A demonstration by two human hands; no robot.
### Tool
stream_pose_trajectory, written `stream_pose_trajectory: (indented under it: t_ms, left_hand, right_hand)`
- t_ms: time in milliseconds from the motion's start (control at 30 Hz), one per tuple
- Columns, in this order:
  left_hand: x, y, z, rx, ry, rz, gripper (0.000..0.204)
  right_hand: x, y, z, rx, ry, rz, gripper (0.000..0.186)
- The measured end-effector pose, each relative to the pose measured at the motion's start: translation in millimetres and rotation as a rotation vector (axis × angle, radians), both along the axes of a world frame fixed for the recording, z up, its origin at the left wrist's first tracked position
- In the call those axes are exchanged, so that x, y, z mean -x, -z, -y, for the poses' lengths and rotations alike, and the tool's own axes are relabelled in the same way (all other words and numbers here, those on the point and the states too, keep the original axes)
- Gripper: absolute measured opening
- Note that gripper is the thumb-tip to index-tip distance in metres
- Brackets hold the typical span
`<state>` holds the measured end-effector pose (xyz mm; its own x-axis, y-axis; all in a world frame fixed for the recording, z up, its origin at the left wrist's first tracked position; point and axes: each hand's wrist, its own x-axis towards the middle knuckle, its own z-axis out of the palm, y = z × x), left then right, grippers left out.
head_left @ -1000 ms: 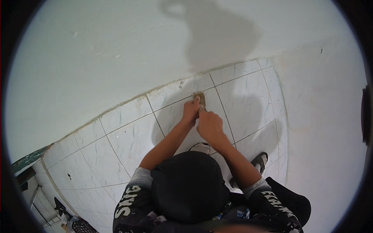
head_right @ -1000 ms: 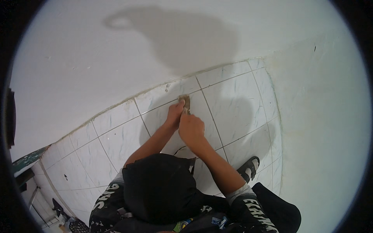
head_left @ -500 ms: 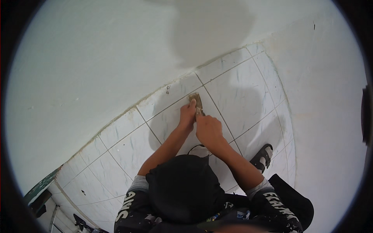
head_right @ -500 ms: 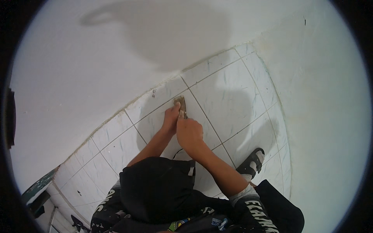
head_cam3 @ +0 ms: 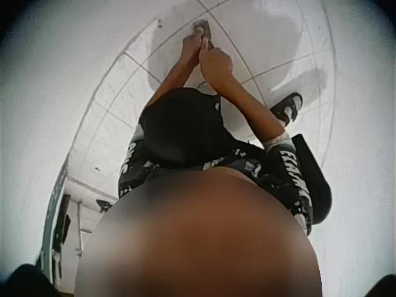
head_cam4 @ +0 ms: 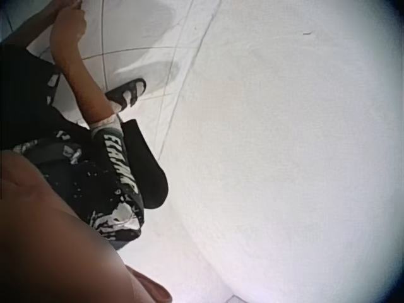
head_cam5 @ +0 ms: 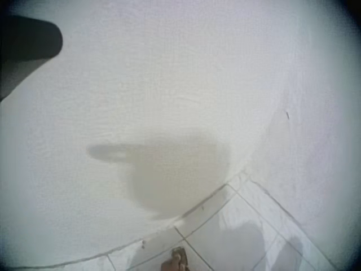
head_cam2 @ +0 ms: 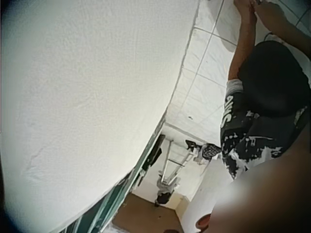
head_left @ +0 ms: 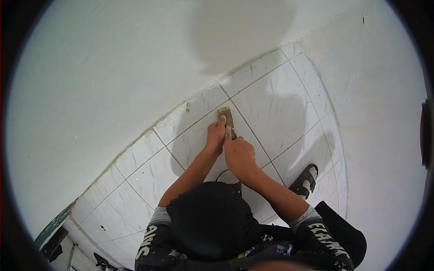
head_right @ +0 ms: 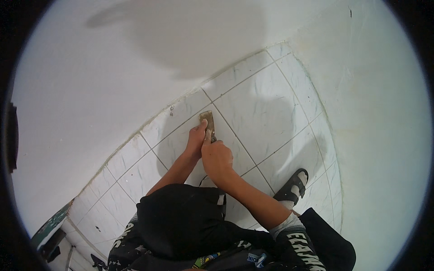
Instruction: Plastering a small hole or gap in a wall near the floor using a putty knife.
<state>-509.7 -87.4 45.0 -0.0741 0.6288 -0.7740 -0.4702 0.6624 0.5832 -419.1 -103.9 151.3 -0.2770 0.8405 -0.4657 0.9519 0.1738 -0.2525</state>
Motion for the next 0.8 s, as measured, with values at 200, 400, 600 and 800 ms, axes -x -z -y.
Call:
stream_pose_trajectory:
  t_ms: [200,400,600,800]
  left_hand:
    - [11.7,3.2,-60.8,-0.091,0.015,-0.069,0.04]
    - [13.8,22.1,-82.9,-0.13,-0.04,0.08,0.038]
    - [-6.2,28.5,-78.2,-0.077,-0.065,-0.004,0.037]
    - [-14.1,43.2,-106.1,-0.196,-0.199,0.251,0.036]
  right_hand:
    - [8.1,9.4,-61.8,-0.072,-0.117,-0.051,0.012]
    - [-2.6,6.8,-97.1,-0.064,-0.127,-0.114,0.012]
    - [-16.3,3.6,-97.2,-0.021,-0.169,-0.082,0.013]
    - [-12.9,-20.9,-143.6,0.051,-0.196,-0.055,0.014]
